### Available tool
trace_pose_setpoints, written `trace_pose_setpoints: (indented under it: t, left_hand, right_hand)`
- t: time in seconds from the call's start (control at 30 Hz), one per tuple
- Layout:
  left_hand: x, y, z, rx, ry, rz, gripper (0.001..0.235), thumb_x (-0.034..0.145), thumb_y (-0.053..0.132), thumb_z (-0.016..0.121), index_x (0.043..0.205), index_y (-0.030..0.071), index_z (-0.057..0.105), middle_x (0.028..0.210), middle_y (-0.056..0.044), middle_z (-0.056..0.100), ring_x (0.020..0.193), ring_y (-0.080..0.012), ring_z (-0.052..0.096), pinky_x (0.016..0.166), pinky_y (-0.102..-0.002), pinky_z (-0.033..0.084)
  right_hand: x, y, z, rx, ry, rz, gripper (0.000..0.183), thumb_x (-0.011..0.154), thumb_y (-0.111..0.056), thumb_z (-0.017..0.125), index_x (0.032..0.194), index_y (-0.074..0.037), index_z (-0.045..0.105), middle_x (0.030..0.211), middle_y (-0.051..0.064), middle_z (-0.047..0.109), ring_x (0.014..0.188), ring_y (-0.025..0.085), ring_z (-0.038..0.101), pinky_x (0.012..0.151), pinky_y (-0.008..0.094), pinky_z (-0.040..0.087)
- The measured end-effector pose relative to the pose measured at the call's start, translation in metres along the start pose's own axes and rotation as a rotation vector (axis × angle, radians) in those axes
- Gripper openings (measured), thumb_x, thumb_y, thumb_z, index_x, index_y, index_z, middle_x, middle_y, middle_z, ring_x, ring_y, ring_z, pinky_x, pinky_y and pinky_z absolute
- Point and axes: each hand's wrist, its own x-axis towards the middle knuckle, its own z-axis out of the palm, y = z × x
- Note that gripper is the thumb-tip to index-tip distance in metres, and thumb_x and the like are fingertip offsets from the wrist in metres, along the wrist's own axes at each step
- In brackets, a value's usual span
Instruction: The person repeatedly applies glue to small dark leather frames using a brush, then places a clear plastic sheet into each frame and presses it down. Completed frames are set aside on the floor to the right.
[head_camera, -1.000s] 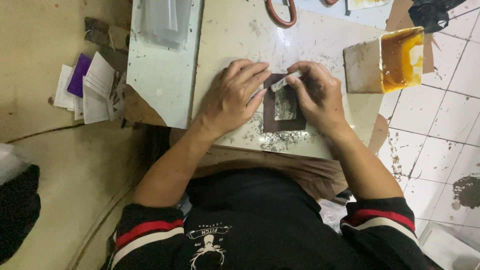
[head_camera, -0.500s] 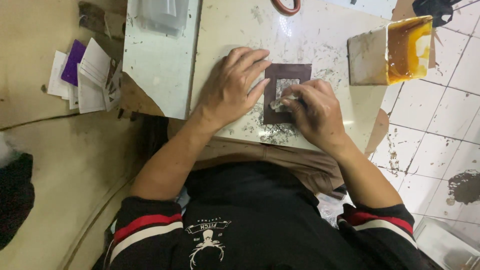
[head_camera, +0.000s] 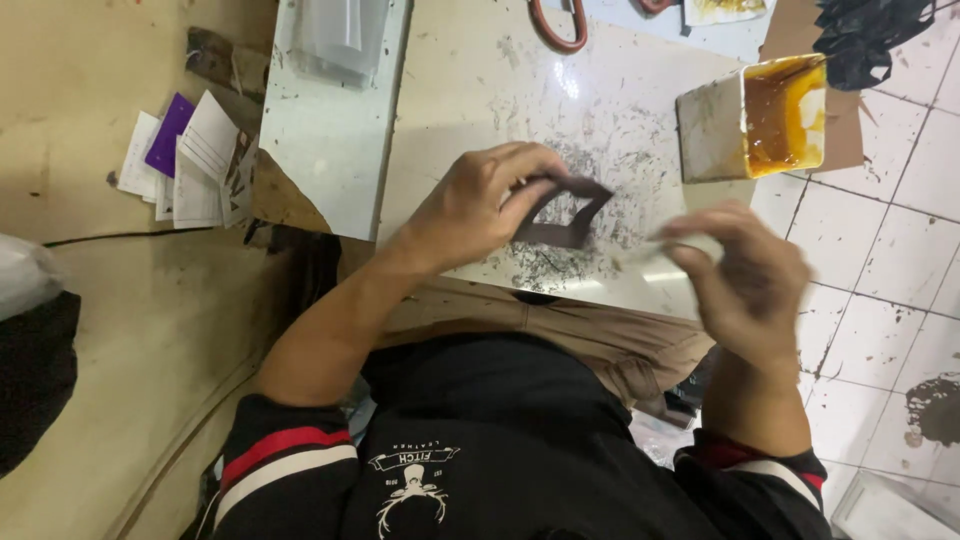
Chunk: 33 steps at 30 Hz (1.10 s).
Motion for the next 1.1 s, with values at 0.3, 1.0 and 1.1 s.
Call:
trace_pose_setpoints:
  t: [0.3, 1.0, 1.1]
  left_hand:
    - [0.063, 0.068, -0.01, -0.014, -0.295, 0.026, 0.019, 0.099, -0.004, 0.06, 0.115, -0.004, 0.071, 0.089, -0.017, 0.076, 0.069, -0.023, 0.075, 0.055, -0.022, 0.064]
    - [-0.043, -0.038, 0.026, 0.46, 0.276, -0.084, 0.016, 0.092, 0.016, 0.074, 0.105, 0.01, 0.069, 0.11, -0.007, 0.06, 0.108, -0.0298, 0.058, 0.097, -0.041, 0.047]
    - [-0.044, -0.043, 0.03, 0.458, 0.284, -0.085, 0.017, 0.089, 0.016, 0.077, 0.102, 0.011, 0.068, 0.11, -0.007, 0.059, 0.109, -0.0309, 0.058, 0.096, -0.043, 0.047]
  right_hand:
    - [-0.013, 0.011, 0.002, 0.257, 0.305, -0.183, 0.017, 0.104, -0.006, 0.06, 0.114, 0.007, 0.056, 0.102, 0.023, 0.068, 0.085, 0.029, 0.072, 0.07, 0.031, 0.061]
    - [0.045, 0.072, 0.085, -0.304, 0.019, -0.321, 0.013, 0.094, -0.004, 0.079, 0.105, 0.0, 0.072, 0.094, 0.012, 0.075, 0.08, 0.031, 0.068, 0.071, 0.041, 0.056]
    - [0.046, 0.071, 0.087, -0.32, 0.027, -0.344, 0.012, 0.095, -0.005, 0.079, 0.104, 0.0, 0.072, 0.092, 0.011, 0.075, 0.08, 0.031, 0.068, 0.072, 0.041, 0.056]
